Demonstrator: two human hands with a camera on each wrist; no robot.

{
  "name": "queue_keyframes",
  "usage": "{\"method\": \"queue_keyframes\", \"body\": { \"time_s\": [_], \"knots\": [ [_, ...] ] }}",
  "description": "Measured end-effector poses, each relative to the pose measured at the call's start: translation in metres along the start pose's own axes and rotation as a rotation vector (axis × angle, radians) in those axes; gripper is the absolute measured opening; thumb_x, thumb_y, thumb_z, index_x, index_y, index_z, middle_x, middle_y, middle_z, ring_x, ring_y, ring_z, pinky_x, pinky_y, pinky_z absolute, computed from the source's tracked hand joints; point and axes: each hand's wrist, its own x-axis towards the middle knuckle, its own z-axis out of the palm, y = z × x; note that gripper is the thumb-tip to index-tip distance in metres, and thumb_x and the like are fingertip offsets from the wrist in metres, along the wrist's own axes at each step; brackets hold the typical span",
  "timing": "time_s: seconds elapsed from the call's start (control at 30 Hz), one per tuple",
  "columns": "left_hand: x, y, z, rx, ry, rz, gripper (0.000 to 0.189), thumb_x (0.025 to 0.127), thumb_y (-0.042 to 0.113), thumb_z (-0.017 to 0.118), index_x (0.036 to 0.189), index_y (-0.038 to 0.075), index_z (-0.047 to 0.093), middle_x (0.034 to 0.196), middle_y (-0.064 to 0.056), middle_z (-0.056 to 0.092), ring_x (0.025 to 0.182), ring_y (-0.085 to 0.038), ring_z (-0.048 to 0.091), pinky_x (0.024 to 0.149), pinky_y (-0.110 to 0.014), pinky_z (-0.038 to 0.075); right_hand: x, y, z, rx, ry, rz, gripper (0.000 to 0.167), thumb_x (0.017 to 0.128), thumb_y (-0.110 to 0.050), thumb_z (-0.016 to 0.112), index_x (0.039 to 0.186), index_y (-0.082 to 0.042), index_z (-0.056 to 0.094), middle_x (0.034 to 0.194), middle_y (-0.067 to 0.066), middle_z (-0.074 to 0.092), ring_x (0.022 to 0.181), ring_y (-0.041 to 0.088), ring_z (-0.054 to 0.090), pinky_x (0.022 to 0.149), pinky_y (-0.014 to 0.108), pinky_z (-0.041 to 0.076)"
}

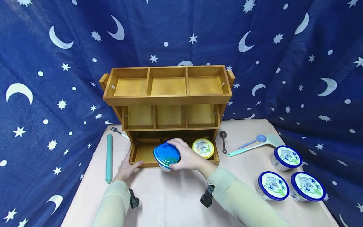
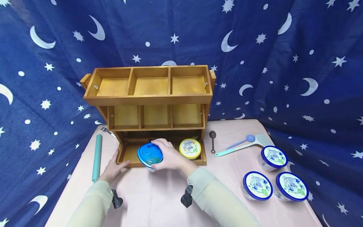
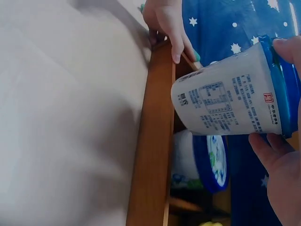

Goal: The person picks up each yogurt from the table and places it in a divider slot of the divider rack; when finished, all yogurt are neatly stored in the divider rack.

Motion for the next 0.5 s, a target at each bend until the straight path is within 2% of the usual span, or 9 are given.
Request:
{"method": "queue_keyframes", "body": {
  "time_s": [0.27, 0.5],
  "knots": [
    [0.002, -0.001, -0.001, -0.006, -0.013, -0.018, 0.102, 0.081, 0.048, 0.065, 0.152, 0.025, -0.004, 0.148, -0.03, 0.013, 0.127, -0.053, 0.02, 0.101, -0.067, 0.019, 0.021, -0.014, 0.016, -0.015, 0.02, -0.001, 0.085, 0.07, -0.037, 0.075, 0.142, -0.015, 0.035, 0.143, 0.004, 0.032, 0.13, 0.025, 0.031, 0.099, 0.048, 0.038],
    [0.004, -0.001, -0.002, 0.002, -0.029, -0.028, 0.1, 0.083, 0.048, 0.064, 0.151, 0.026, -0.006, 0.147, -0.03, 0.012, 0.128, -0.054, 0.018, 0.102, -0.066, 0.017, 0.037, -0.014, 0.029, -0.028, 0.027, 0.045, 0.088, 0.072, -0.038, 0.076, 0.144, -0.014, 0.032, 0.145, 0.006, 0.03, 0.13, 0.026, 0.033, 0.099, 0.047, 0.038]
  ]
}}
